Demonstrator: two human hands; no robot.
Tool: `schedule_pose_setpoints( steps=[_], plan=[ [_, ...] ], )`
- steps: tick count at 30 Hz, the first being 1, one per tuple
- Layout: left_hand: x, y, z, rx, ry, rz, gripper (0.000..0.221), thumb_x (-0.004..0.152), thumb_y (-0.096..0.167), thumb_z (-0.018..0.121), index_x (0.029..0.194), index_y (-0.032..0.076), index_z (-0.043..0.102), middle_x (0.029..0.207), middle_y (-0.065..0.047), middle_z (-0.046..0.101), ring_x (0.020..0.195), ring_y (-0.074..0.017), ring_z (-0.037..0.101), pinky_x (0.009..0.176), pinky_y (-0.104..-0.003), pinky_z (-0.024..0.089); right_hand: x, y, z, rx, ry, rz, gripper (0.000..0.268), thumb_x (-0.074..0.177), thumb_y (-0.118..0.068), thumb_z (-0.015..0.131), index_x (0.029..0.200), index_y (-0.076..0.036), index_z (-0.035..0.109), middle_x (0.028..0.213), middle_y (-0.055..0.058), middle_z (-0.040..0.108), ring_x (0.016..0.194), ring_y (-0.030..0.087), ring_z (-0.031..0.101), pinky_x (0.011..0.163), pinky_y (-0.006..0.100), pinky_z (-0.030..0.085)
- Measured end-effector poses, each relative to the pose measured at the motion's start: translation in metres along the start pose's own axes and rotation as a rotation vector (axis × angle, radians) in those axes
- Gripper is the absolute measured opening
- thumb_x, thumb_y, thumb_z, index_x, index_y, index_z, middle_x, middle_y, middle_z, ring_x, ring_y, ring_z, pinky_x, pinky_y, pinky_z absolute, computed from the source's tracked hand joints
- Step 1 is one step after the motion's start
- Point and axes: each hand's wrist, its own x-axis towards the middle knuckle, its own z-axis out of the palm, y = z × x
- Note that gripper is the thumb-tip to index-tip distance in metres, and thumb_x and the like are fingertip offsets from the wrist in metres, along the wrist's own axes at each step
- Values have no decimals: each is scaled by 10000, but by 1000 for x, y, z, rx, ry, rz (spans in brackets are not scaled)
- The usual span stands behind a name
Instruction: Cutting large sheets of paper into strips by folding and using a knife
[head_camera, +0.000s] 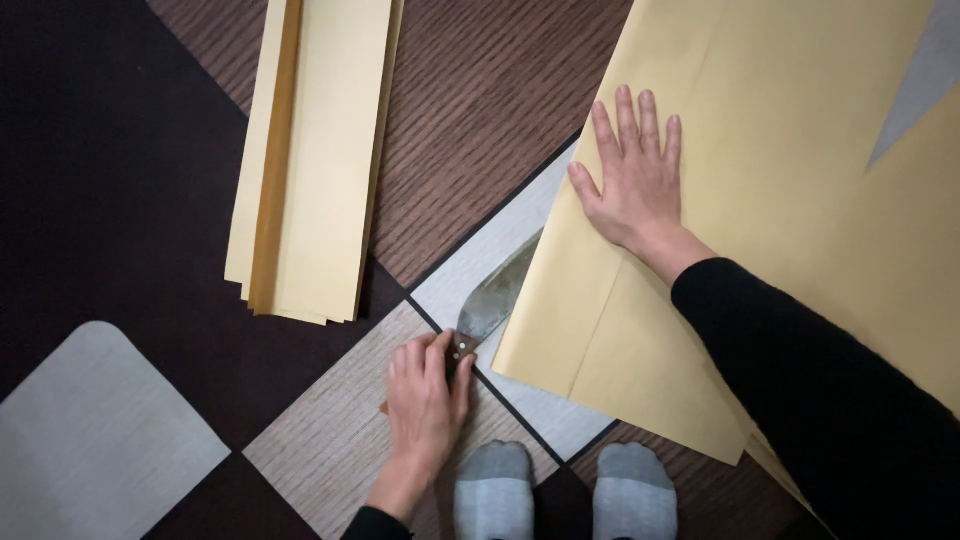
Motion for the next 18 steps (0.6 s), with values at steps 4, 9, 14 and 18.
schedule_pose_setpoints(
  steps=[4, 9, 14, 18],
  plan=[
    [-1, 3, 2, -9, -26, -1, 452, 1053, 295, 770, 1383, -5, 696, 1226, -138, 662, 1070, -267, 619, 889, -403, 518, -2, -1, -1, 5, 24, -10, 884, 1171, -568, 325, 1845, -16, 179, 1920, 222, 35, 1744, 375, -89, 1366, 668, -85],
    [0, 7, 6, -20, -28, -61, 434, 1065, 284, 752, 1401, 16, 691, 1232, -133, 644, 1064, -265, 606, 885, -400, 505, -1, 1, 2, 4, -7, 4, 882, 1172, -584, 283, 1858, -54, 128, 1929, 173, -40, 1742, 324, -147, 1371, 641, -141],
    [4, 15, 0, -30, 25, -60, 439, 1046, 272, 774, 1399, 23, 693, 1238, -131, 658, 1063, -279, 621, 917, -412, 495, -2, -3, -3, 7, 3, 9, 871, 1174, -573, 281, 1854, -42, 162, 1929, 188, 2, 1744, 335, -126, 1368, 640, -116],
    [6, 14, 4, -23, 21, -62, 446, 1041, 264, 771, 1405, 19, 690, 1246, -148, 654, 1085, -299, 623, 944, -434, 494, -2, -2, -3, 14, 10, -2, 854, 1181, -552, 286, 1845, -26, 183, 1923, 206, 17, 1746, 363, -98, 1366, 663, -99]
  ],
)
